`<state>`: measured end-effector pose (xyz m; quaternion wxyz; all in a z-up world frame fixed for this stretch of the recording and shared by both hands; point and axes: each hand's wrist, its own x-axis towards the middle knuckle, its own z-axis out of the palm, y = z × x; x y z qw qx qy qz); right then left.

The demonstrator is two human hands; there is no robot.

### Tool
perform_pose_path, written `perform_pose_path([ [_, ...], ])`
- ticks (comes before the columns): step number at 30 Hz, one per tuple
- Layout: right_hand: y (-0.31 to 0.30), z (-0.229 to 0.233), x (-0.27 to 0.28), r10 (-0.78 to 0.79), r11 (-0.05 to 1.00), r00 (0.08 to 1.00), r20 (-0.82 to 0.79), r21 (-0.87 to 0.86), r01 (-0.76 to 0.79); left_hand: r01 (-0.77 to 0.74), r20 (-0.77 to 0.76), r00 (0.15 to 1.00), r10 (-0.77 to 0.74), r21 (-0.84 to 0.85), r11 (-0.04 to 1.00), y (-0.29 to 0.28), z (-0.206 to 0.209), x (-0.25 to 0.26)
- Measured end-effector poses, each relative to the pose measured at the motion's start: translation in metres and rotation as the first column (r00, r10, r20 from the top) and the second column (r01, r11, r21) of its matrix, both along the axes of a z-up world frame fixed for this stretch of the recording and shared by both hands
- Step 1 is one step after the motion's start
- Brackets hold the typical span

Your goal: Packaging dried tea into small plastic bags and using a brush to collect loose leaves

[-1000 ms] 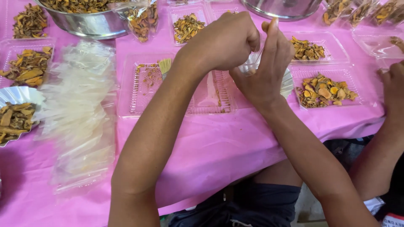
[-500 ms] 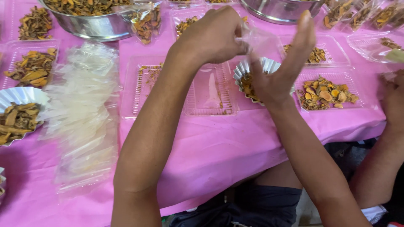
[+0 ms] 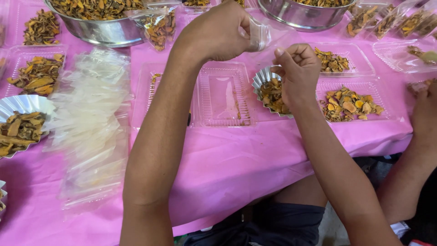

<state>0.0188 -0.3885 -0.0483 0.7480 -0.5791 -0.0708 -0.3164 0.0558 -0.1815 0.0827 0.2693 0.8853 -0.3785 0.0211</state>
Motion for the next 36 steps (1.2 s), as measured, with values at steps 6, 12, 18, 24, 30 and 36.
perform_pose_path([
  [6, -0.011, 0.002, -0.001, 0.051, 0.995, 0.996, 0.068, 0.085, -0.057, -0.018, -0.042, 0.999, 0.021, 0.056, 0.998, 0.008, 0.016, -0.013],
  [12, -0.02, 0.005, 0.0, -0.012, 0.986, 1.0, 0.029, 0.165, 0.007, 0.017, -0.019, 1.0, -0.017, 0.019, 1.0, 0.001, 0.012, -0.015],
  [18, -0.015, 0.01, -0.003, -0.037, 0.988, 0.999, 0.024, 0.15, 0.033, 0.052, 0.053, 0.997, -0.051, -0.021, 0.998, -0.007, 0.002, -0.005],
  [24, -0.025, -0.001, 0.008, -0.225, 0.956, 0.94, 0.255, -0.131, 0.264, 0.009, 0.1, 0.995, -0.003, -0.059, 0.998, -0.01, -0.003, -0.002],
  [30, -0.025, 0.001, 0.005, -0.013, 0.995, 0.991, 0.135, -0.094, 0.026, -0.05, 0.016, 0.999, 0.05, 0.003, 0.999, -0.004, 0.004, -0.005],
  [36, -0.042, 0.013, -0.009, 0.368, 0.927, 0.929, -0.042, -0.061, -0.37, -0.102, -0.069, 0.991, 0.118, 0.208, 0.973, 0.016, 0.03, -0.021],
])
